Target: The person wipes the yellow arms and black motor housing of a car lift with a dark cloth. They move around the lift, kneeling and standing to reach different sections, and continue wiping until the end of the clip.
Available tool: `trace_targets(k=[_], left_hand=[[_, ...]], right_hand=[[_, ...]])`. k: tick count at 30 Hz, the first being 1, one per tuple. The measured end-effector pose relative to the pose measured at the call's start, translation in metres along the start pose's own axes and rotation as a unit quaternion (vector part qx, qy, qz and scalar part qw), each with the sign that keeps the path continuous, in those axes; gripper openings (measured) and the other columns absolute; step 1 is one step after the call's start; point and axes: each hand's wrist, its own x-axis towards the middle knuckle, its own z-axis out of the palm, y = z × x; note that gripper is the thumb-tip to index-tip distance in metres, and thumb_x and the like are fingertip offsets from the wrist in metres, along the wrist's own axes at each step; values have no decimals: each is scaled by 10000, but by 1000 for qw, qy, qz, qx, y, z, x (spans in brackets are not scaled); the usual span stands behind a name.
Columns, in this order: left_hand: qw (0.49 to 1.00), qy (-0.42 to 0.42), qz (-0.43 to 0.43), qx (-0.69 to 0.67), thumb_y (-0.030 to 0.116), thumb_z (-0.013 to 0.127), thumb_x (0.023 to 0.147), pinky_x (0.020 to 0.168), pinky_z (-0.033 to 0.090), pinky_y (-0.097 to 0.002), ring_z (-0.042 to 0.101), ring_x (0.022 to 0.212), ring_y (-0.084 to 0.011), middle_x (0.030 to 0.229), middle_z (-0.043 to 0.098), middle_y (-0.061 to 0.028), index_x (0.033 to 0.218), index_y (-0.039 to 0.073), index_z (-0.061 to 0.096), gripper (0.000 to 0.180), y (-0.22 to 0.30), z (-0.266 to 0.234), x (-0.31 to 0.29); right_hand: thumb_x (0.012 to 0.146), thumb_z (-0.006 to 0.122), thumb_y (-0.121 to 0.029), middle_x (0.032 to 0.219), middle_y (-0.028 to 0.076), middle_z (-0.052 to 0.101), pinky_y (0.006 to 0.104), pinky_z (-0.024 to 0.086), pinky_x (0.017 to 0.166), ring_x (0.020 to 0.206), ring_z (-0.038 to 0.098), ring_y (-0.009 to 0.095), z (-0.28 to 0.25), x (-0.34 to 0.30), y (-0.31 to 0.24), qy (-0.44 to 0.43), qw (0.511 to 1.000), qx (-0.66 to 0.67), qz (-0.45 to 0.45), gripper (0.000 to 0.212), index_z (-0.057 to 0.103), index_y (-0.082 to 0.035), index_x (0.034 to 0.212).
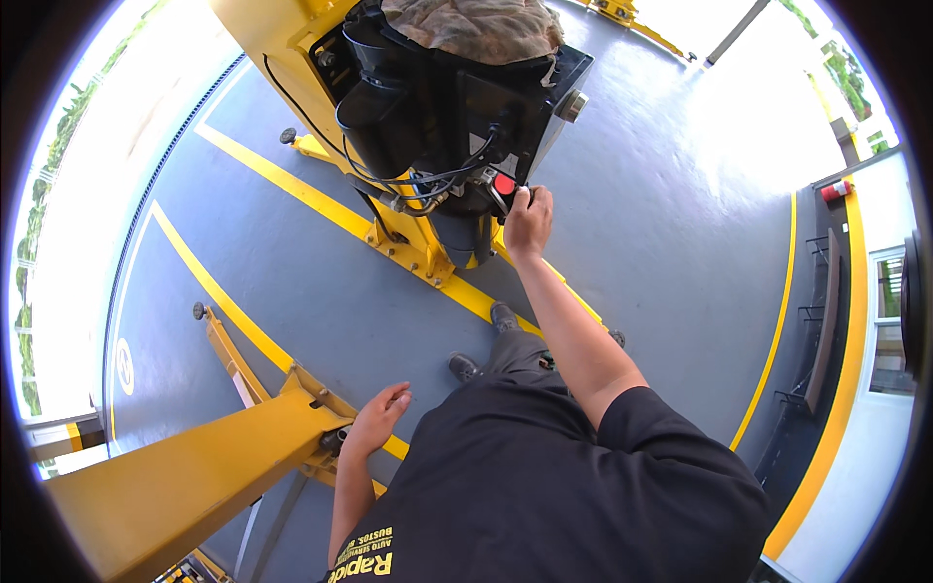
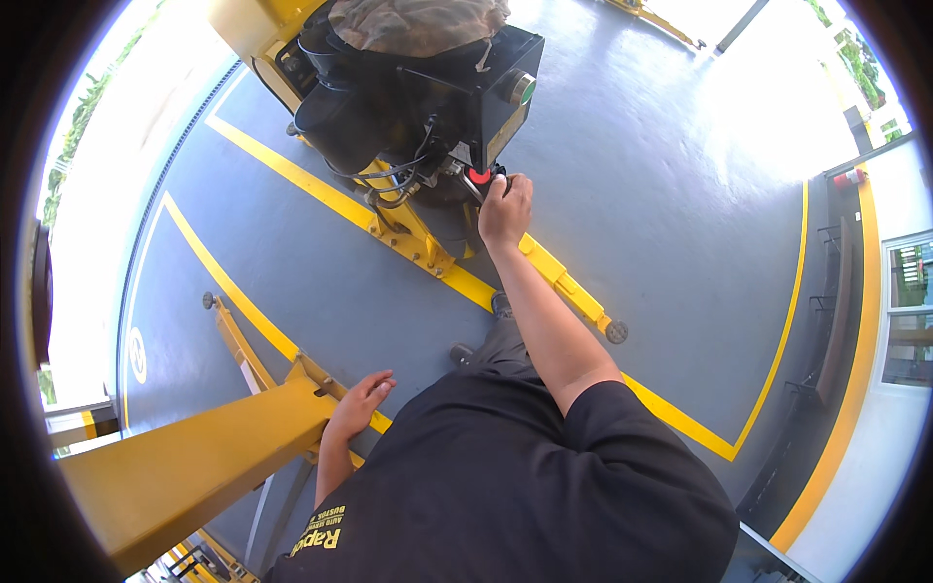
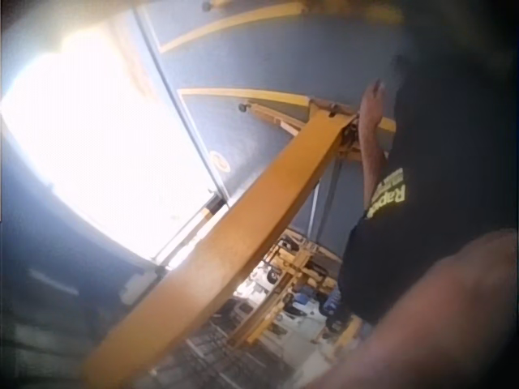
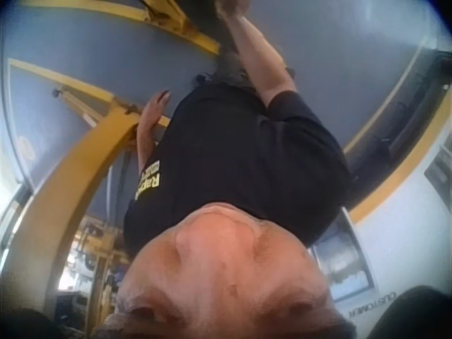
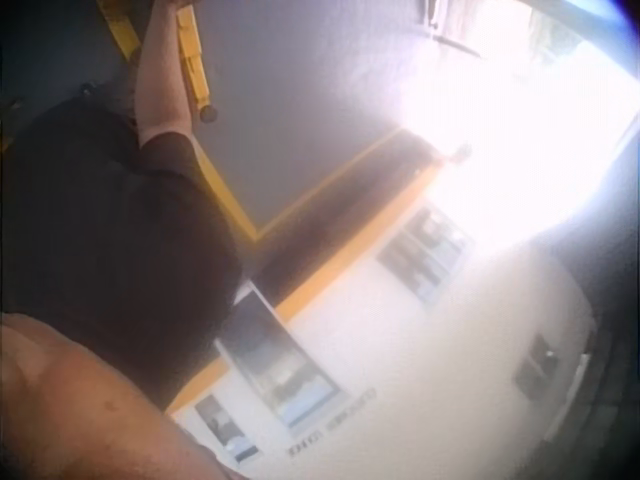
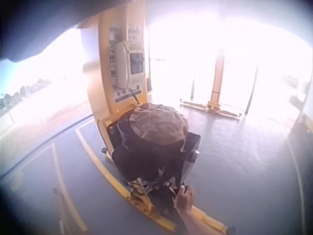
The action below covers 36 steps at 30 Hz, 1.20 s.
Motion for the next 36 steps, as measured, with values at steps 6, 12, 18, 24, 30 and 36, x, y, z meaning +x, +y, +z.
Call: trace_targets(k=[6, 12, 18, 24, 30, 36], left_hand=[[1000, -8, 3, -25, 277, 558, 1114, 1124, 447, -337, 623, 1284, -206, 1325, 710, -125, 1466, 9, 566, 443, 12, -1, 7], [998, -5, -25, -50, 278, 563, 1113, 1138, 438, -343, 619, 1299, -212, 1339, 704, -131, 1465, 12, 567, 442, 6, 1, 5], [997, -8, -20, -73, 336, 610, 1095, 1122, 459, -353, 622, 1295, -226, 1354, 682, -155, 1474, 19, 565, 496, 7, 10, 7], [999, -8, -9, -53, 314, 588, 1107, 1158, 429, -349, 597, 1355, -239, 1397, 672, -156, 1485, 12, 549, 485, 13, 13, 6], [1000, -5, 2, -13, 354, 599, 1098, 1133, 452, -359, 616, 1332, -266, 1422, 651, -196, 1493, 19, 543, 521, 16, 26, 2], [999, 17, 31, -28, 364, 602, 1096, 1128, 455, -364, 614, 1336, -260, 1434, 646, -184, 1486, 18, 550, 524, 36, 46, 1]], right_hand=[[1048, 483, -303, 1081, 192, 603, 496, 450, 939, 1061, 581, 419, 1, 3, 6, 2, 999, -17, -33, 324, 572, 4, 994], [1051, 493, -310, 1089, 185, 600, 489, 450, 932, 1056, 581, 411, 3, 6, 9, 4, 999, -16, -31, 329, 569, 5, 995], [1047, 499, -303, 1089, 182, 600, 487, 449, 932, 1047, 585, 413, 3, 11, 8, 4, 999, -11, -42, 322, 570, 6, 994], [1044, 499, -304, 1105, 183, 607, 484, 448, 941, 1061, 586, 414, 4, 13, 14, 8, 1000, 0, 10, 327, 580, 11, 1007], [1043, 505, -291, 1141, 199, 600, 484, 441, 986, 1109, 579, 400, 13, 20, 22, 1, 1000, 3, -16, 309, 591, 6, 1050], [1077, 551, -304, 1290, 201, 485, 435, 467, 1030, 1189, 560, 359, -33, 10, 32, -97, 993, 74, 3, 348, 597, 33, 1147]])
